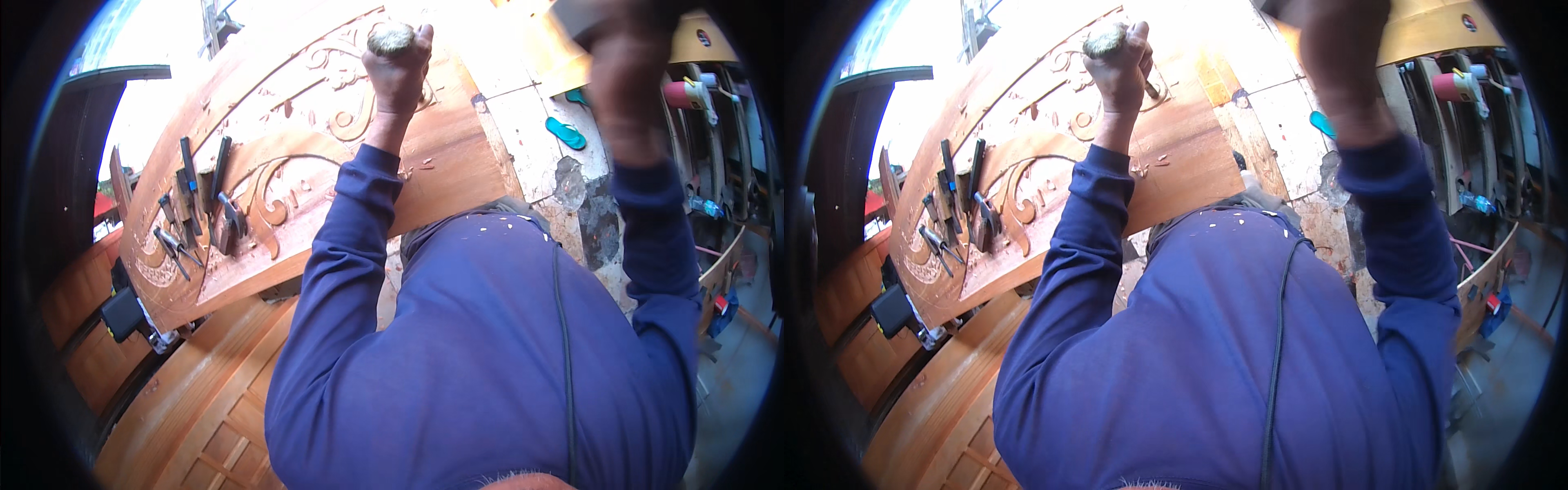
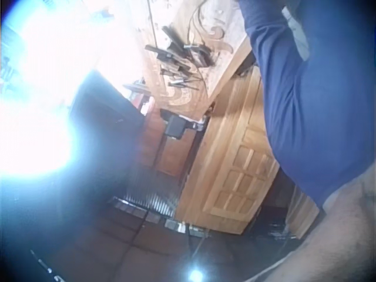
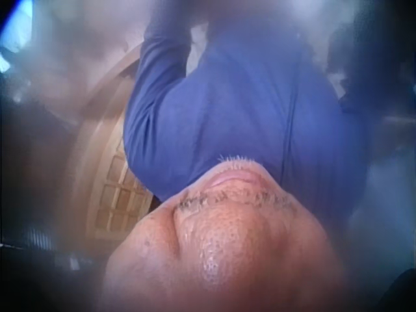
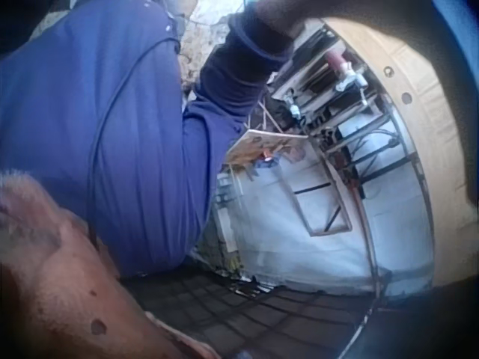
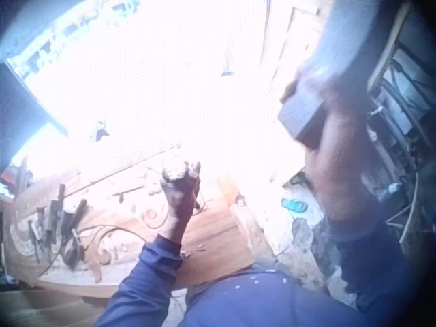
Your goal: The person carves a decorative floral pattern into a large wooden panel using a chisel and a wooden mallet. They repeatedly strike the chisel to remove wood shavings and refine the design.
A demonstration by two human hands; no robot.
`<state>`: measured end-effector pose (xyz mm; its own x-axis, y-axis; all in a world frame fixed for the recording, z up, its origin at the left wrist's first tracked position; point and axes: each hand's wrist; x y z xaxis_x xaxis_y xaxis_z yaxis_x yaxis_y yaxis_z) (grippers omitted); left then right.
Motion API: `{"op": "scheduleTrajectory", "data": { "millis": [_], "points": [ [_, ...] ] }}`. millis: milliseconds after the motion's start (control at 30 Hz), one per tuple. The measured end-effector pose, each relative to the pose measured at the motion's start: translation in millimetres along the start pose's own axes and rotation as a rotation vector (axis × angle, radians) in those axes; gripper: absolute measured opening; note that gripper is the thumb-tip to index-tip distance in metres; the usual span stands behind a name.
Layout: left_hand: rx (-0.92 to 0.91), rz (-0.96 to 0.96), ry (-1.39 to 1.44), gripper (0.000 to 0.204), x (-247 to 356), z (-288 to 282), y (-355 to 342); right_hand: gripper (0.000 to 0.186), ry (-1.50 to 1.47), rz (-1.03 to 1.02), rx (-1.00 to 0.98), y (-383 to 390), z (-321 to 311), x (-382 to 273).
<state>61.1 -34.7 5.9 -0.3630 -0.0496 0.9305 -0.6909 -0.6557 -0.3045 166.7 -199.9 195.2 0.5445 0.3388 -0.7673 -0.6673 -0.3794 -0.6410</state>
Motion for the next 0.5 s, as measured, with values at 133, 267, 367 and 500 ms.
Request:
{"op": "scheduleTrajectory", "data": {
  "millis": [133, 267, 367, 500],
  "points": [
    [-0.123, -0.201, 0.05, 0.028, 15.7, 0.2, 0.5, 0.072, 0.921, -0.051, -0.89, 42.0, -35.4, 39.6],
    [-0.264, -0.257, -0.095, 0.024, 15.6, -11.1, -2.3, 0.075, 0.707, -0.061, -0.553, 40.4, -13.7, 14.0],
    [-0.311, -0.215, -0.093, 0.021, 7.6, -22.9, 0.5, 0.081, 0.796, -0.096, -0.635, 73.5, -19.4, 43.4],
    [-0.296, -0.142, -0.092, 0.02, 34.2, -35.2, 24.7, 0.086, 0.787, 0.059, -0.594, 100.7, -40.2, 28.3]
  ]
}}
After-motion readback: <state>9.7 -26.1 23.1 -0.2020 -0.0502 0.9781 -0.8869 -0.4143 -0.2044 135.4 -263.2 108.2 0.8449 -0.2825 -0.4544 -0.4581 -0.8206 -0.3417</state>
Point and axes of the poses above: each hand's wrist, its own y-axis away from the middle knuckle, its own z-axis out of the palm, x = y × z, and after that the axes turned 5 degrees about -x, right-handed
